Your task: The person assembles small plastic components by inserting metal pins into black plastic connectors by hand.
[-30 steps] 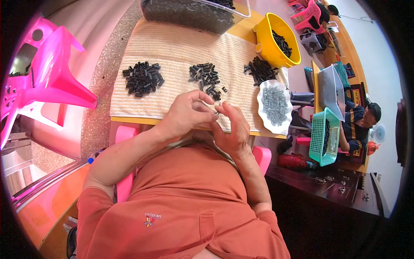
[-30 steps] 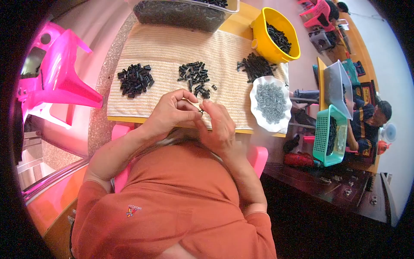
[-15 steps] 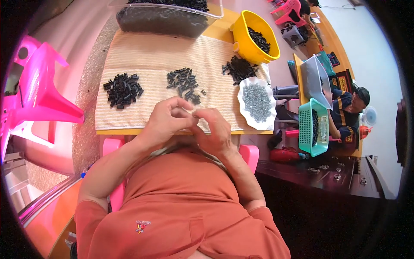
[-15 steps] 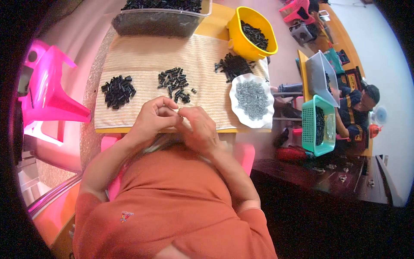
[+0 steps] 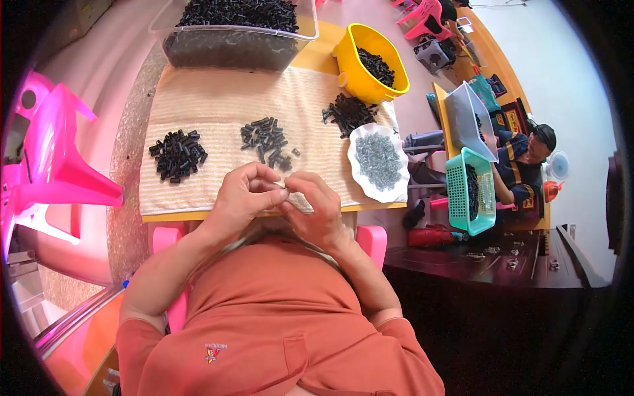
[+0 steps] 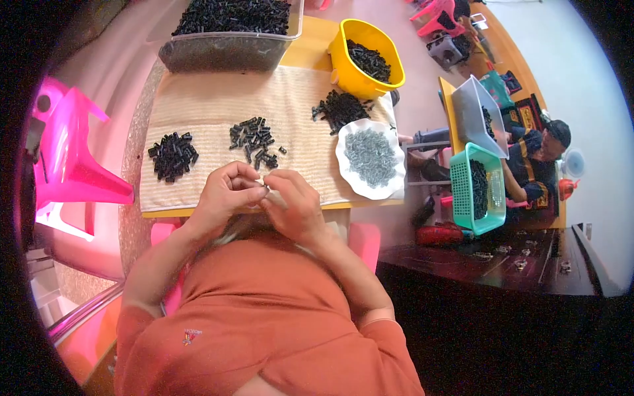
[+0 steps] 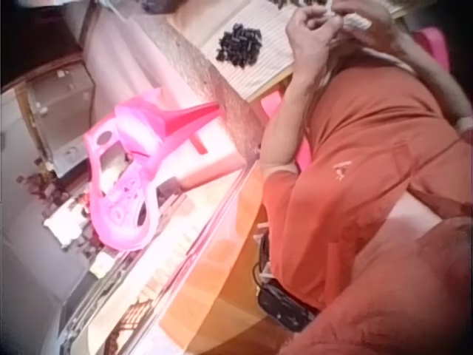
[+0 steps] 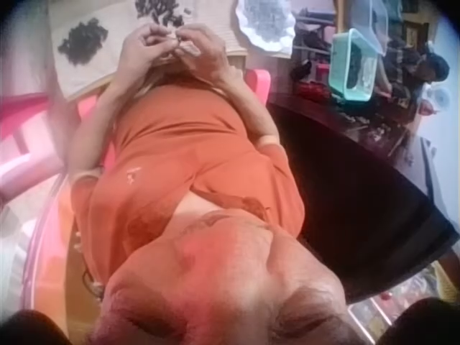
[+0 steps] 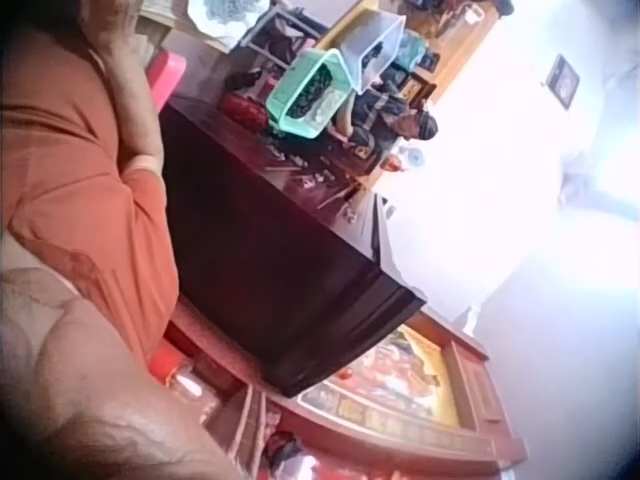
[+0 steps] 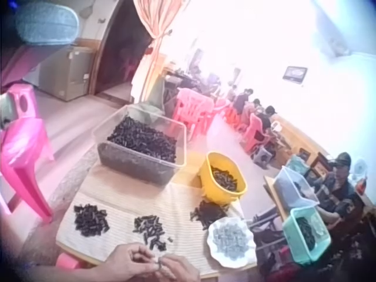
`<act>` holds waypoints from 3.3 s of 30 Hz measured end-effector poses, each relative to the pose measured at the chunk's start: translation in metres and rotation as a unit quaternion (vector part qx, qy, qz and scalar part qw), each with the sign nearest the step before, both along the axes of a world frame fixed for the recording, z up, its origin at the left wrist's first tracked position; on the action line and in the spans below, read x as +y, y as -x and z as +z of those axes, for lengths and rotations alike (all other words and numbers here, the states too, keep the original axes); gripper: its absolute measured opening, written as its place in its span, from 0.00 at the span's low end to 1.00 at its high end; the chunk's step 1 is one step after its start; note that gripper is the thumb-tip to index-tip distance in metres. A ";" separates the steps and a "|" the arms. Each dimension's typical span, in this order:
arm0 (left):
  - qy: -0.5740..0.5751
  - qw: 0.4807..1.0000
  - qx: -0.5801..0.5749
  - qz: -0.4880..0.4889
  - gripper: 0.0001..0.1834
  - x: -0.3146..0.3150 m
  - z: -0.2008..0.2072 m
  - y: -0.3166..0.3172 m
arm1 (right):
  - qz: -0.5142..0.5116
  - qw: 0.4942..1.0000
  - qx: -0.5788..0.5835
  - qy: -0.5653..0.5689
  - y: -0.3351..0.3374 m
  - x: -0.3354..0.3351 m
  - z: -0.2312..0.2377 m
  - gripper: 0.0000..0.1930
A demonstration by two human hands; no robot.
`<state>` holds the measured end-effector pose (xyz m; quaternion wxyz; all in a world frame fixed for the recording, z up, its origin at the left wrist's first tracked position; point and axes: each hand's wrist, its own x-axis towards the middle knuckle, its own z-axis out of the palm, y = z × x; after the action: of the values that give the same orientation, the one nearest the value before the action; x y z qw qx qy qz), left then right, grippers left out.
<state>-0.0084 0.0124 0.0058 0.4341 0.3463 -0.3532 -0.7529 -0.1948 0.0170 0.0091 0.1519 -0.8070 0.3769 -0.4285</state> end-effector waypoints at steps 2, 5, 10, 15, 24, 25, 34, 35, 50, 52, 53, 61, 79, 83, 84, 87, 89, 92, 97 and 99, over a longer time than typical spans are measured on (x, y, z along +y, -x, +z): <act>-0.002 1.000 0.009 0.004 0.13 0.000 0.000 -0.001 | 0.002 1.000 0.009 0.000 -0.002 0.001 0.002 0.19; -0.007 1.000 0.016 0.003 0.13 0.001 0.004 -0.001 | 0.005 1.000 0.016 -0.007 -0.001 0.002 0.001 0.18; -0.002 1.000 0.012 -0.005 0.14 0.002 0.001 0.000 | 0.019 0.999 0.035 0.009 0.001 0.003 -0.002 0.17; 0.005 1.000 0.016 0.001 0.13 0.001 -0.001 0.001 | 0.023 0.999 0.025 0.015 0.000 0.001 0.005 0.17; 0.019 1.000 0.011 -0.003 0.11 0.002 0.000 0.002 | 0.024 0.999 0.033 0.003 0.004 0.002 0.003 0.18; 0.019 1.000 0.012 -0.004 0.11 0.002 0.000 0.002 | 0.023 0.999 0.033 0.003 0.004 0.003 0.003 0.18; 0.027 0.999 0.014 -0.025 0.11 0.003 -0.003 0.002 | 0.031 0.999 0.019 0.000 0.004 0.005 0.006 0.19; 0.029 0.999 0.015 -0.019 0.11 0.003 -0.003 0.003 | 0.031 0.999 0.010 -0.013 0.004 0.006 0.005 0.19; 0.027 0.999 0.011 -0.017 0.11 0.003 0.004 0.003 | 0.030 1.000 0.000 -0.003 0.002 0.007 0.003 0.20; 0.030 0.999 0.010 -0.015 0.11 0.003 0.003 0.003 | 0.031 1.000 0.001 -0.001 0.002 0.007 0.004 0.20; 0.033 0.999 0.005 -0.014 0.11 0.003 0.000 0.003 | 0.033 0.999 -0.003 -0.010 0.002 0.008 0.005 0.20; 0.044 0.999 -0.025 0.007 0.12 0.003 -0.001 0.002 | 0.013 0.999 -0.023 -0.029 0.013 0.006 0.006 0.21; 0.071 0.996 -0.052 0.025 0.09 0.000 -0.006 0.003 | -0.208 0.968 -0.037 0.134 0.095 -0.077 0.091 0.17; 0.061 0.997 -0.045 0.031 0.09 0.001 -0.007 0.004 | -0.237 0.955 -0.075 0.162 0.116 -0.135 0.099 0.18; 0.062 0.997 -0.040 0.031 0.09 0.001 -0.009 0.002 | -0.278 0.949 -0.025 0.145 0.117 -0.151 0.101 0.18; 0.062 0.996 -0.055 0.029 0.08 0.003 -0.006 0.003 | -0.331 0.936 0.038 0.115 0.137 -0.185 0.098 0.19; 0.067 0.996 -0.053 0.032 0.08 0.001 -0.005 0.002 | -0.340 0.926 0.121 0.109 0.151 -0.193 0.086 0.18; 0.069 0.995 -0.052 0.040 0.07 0.002 -0.001 -0.001 | -0.302 0.952 0.037 0.038 0.139 -0.177 0.076 0.13; 0.080 0.994 -0.058 0.036 0.06 0.000 -0.004 0.001 | -0.173 0.984 0.041 -0.031 0.106 -0.126 0.051 0.11; 0.077 0.995 -0.053 0.038 0.07 -0.002 -0.005 0.001 | -0.114 0.990 0.053 -0.068 0.082 -0.103 0.047 0.10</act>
<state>-0.0098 0.0104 0.0003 0.4682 0.3643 -0.4195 -0.6870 -0.2768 -0.0858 0.0558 0.1363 -0.7682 0.5019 -0.3733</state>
